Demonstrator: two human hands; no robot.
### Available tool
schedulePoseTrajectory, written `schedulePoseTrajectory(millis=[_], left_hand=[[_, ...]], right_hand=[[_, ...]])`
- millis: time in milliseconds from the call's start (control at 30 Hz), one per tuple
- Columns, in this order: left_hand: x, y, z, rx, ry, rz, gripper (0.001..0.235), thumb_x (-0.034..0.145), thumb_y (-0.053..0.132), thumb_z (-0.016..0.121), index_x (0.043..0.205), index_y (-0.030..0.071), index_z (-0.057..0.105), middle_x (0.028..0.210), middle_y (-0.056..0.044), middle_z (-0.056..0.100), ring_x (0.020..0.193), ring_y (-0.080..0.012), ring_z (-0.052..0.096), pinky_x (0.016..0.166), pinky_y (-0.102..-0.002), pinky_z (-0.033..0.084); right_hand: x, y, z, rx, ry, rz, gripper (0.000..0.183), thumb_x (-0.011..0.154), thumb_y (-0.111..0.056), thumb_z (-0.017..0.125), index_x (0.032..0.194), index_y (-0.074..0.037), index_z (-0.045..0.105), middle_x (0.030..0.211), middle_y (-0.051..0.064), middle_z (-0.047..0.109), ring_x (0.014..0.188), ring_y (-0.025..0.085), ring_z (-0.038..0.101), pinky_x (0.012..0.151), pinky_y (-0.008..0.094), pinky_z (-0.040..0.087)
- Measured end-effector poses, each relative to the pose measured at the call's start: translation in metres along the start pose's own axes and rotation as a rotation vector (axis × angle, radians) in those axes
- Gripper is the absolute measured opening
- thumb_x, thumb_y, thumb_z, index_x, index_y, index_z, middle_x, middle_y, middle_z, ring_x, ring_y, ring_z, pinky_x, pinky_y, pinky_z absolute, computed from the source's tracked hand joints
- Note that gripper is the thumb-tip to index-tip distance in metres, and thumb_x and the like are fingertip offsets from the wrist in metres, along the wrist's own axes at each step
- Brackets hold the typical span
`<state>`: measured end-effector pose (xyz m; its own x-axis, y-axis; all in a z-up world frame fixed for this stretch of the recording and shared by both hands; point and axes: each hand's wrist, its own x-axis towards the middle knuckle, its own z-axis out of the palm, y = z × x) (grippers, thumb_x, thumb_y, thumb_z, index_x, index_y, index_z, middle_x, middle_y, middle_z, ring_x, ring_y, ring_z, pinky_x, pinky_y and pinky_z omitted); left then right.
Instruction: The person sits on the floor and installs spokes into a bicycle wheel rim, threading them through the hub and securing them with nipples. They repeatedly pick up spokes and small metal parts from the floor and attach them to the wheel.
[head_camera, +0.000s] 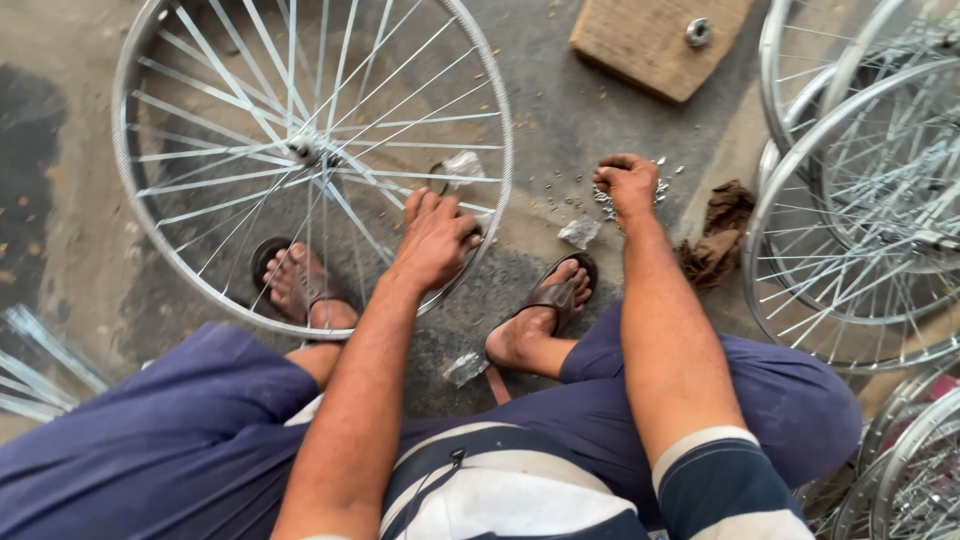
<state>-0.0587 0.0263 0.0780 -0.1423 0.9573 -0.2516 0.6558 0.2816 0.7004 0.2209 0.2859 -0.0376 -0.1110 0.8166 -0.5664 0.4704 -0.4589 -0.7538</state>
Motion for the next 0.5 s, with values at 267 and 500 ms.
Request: schedulePoseTrajectory(millis=[267,500], left_hand=[[0.002,-0.004,0.013,0.011,0.084,0.028,0.023,0.089,0.029,0.066,0.103,0.013,0.076,0.101,-0.012,0.058,0.108,-0.0335,0.049,0.113,-0.055,0.021],[0.014,-0.023,0.038,0.008,0.234,0.081,0.018,0.08,0.029,0.066,0.077,0.015,0.077,0.086,-0.014,0.065,0.092,-0.0379,0.059,0.081,-0.053,0.042]], right_hand=[[0.054,0.006,-0.087,-0.775,0.451,0.029,0.025,0.082,-0.028,0.085,0.098,-0.008,0.082,0.1,0.017,0.077,0.091,0.032,0.073,0.087,0.041,0.057],[0.09,0.002,-0.063,-1.269,0.305,0.06,0.04,0.08,-0.038,0.086,0.095,-0.002,0.079,0.097,0.021,0.075,0.086,0.036,0.072,0.072,0.046,0.056]])
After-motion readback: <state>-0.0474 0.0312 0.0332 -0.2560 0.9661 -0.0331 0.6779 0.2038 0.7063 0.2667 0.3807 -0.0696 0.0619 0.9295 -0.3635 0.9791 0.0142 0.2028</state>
